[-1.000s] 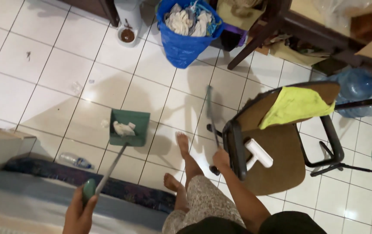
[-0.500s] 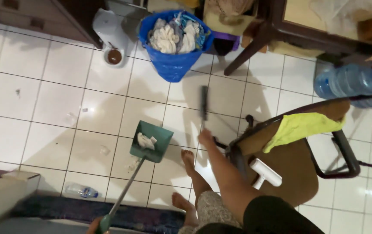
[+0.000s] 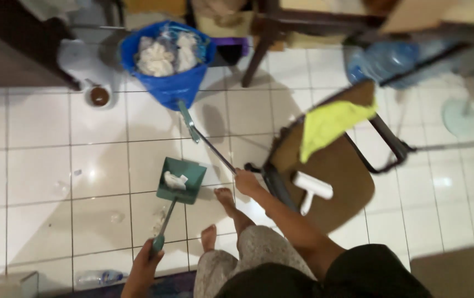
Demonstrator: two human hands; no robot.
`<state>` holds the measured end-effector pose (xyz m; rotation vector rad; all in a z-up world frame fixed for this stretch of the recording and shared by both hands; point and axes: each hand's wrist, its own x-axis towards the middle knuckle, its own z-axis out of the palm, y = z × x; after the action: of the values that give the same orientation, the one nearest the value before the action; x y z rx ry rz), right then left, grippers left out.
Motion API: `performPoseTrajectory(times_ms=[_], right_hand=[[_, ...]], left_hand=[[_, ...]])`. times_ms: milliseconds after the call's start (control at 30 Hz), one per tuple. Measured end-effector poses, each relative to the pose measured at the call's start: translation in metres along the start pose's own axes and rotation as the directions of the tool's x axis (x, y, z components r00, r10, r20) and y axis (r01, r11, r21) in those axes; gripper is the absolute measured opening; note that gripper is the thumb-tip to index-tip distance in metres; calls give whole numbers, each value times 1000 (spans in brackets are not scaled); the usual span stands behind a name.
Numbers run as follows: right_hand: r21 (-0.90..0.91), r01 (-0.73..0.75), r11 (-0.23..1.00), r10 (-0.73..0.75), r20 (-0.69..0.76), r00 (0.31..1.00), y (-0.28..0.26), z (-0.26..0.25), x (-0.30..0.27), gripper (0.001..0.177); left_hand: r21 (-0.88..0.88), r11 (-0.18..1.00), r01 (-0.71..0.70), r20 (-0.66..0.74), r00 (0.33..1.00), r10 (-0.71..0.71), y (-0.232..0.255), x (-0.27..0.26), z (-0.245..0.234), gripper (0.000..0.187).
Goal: Cleaning a room by sweeping the floor with a broom and dustpan, using a lint roller on an office chair, and folding a cloth.
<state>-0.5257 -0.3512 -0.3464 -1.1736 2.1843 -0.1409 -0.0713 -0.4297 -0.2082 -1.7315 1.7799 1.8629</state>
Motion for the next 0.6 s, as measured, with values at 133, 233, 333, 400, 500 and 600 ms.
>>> performPoseTrajectory(times_ms=[133, 233, 333, 400, 500, 600], right_hand=[[299, -139, 944, 171, -84, 982, -4, -58, -116, 49], [362, -178, 915, 229, -104, 968, -8, -73, -188, 32], [462, -170, 871, 252, -122, 960, -18, -68, -252, 20], [526, -248, 813, 349, -100, 932, -27, -61, -284, 20], [666, -546, 509, 544, 243, 803, -63, -85, -335, 47], [701, -531, 476, 528, 255, 810, -87, -94, -376, 36]], left_hand=[[151, 978, -146, 108, 986, 130, -3, 44, 16, 38], [236, 950, -205, 141, 974, 175, 16, 59, 21, 49], [291, 921, -259, 182, 960, 212, 40, 61, 25, 32], [276, 960, -50, 148, 989, 9, 69, 54, 32, 29], [279, 902, -330, 182, 940, 288, 25, 116, 42, 47], [528, 819, -223, 139, 975, 175, 56, 102, 46, 44]])
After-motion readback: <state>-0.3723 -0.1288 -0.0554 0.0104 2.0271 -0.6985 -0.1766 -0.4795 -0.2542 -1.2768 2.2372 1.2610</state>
